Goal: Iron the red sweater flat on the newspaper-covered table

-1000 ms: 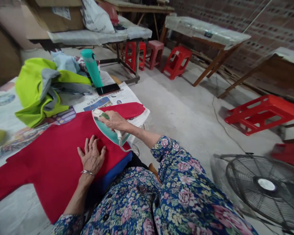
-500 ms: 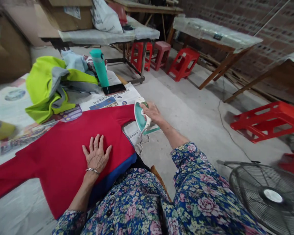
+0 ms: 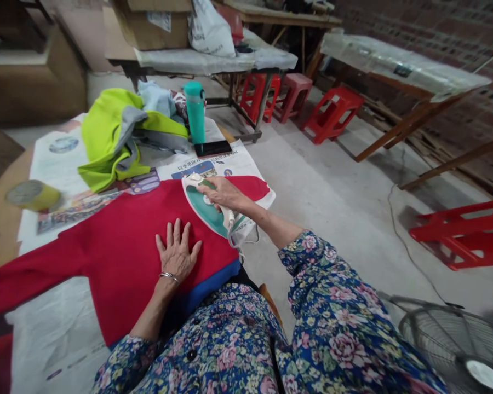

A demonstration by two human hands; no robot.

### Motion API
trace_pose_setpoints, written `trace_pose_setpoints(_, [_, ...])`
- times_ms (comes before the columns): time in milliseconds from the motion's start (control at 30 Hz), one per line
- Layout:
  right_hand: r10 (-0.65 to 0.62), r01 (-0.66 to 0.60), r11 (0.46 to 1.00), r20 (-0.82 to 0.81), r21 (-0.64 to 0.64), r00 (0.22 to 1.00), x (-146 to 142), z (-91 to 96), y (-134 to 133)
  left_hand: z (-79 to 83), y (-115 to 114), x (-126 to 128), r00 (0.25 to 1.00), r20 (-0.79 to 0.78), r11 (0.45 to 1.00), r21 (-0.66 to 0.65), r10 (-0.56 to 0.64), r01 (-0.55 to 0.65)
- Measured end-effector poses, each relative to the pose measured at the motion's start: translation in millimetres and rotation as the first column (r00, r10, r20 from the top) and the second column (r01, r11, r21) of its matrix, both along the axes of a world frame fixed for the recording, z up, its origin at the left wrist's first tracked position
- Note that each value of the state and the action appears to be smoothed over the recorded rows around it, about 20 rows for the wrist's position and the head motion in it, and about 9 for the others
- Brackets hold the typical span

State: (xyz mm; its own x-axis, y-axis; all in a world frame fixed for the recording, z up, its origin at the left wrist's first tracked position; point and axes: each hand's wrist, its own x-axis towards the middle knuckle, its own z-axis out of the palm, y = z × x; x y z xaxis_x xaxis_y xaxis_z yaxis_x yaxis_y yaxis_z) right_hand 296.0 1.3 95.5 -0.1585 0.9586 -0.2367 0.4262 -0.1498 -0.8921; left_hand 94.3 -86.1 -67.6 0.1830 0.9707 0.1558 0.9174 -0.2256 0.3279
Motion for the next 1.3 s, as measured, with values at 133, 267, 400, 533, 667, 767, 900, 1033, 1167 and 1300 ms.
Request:
trace_pose_setpoints(133, [-0.008, 0.007, 0.999, 0.027, 0.042, 1.000, -5.1, -13.7, 14.2, -2.3, -0.7, 2.2, 1.000, 0.002, 1.000, 0.023, -0.009, 0.009])
trace_pose_setpoints(267, [-0.126, 0.106, 0.982, 0.128, 0.153, 0.984, -6.8, -14.5, 33.5, -1.1, -0.7, 4.1, 1.000, -0.021, 1.000, 0.007, -0.001, 0.001])
trace_pose_setpoints(400, [-0.069, 0.043, 0.985, 0.152, 0.164, 0.986, -11.4, -10.2, 37.5, -1.5, -1.3, 6.4, 1.000, -0.023, 1.000, 0.012, 0.022, -0.022])
trace_pose_setpoints(533, [0.165, -0.178, 0.980, 0.137, 0.093, 0.977, -14.4, -10.0, 27.3, -4.2, -2.9, 9.9, 0.998, -0.026, 0.999, 0.014, 0.053, -0.052])
trace_pose_setpoints(667, [0.256, -0.263, 0.965, 0.140, 0.027, 0.956, -25.2, -9.3, 29.1, -5.2, -4.6, 12.5, 0.998, -0.029, 0.998, 0.020, 0.058, -0.058])
trace_pose_setpoints(767, [0.173, -0.188, 0.979, 0.173, 0.079, 0.970, -39.4, -9.3, 44.2, -4.4, -5.1, 12.4, 0.998, -0.032, 0.999, 0.019, 0.045, -0.044])
trace_pose_setpoints(900, [-0.021, -0.002, 0.991, 0.173, 0.133, 0.985, -53.1, -14.9, 67.1, -4.9, -4.2, 10.9, 0.999, -0.032, 0.999, 0.022, 0.031, -0.030])
trace_pose_setpoints(1033, [-0.152, 0.133, 0.981, 0.129, 0.145, 0.980, -43.0, -23.4, 67.1, -8.7, -3.1, 11.0, 1.000, -0.008, 0.998, 0.051, 0.029, -0.029])
trace_pose_setpoints(1167, [-0.024, 0.003, 0.990, 0.143, 0.144, 0.989, -15.6, -26.1, 46.4, -12.4, -2.6, 12.3, 0.999, 0.030, 0.996, 0.083, 0.010, -0.012])
trace_pose_setpoints(1300, [0.314, -0.346, 0.929, 0.217, 0.132, 0.924, -4.5, -20.4, 38.1, -15.7, -3.0, 13.0, 0.998, 0.056, 0.994, 0.107, -0.021, 0.015])
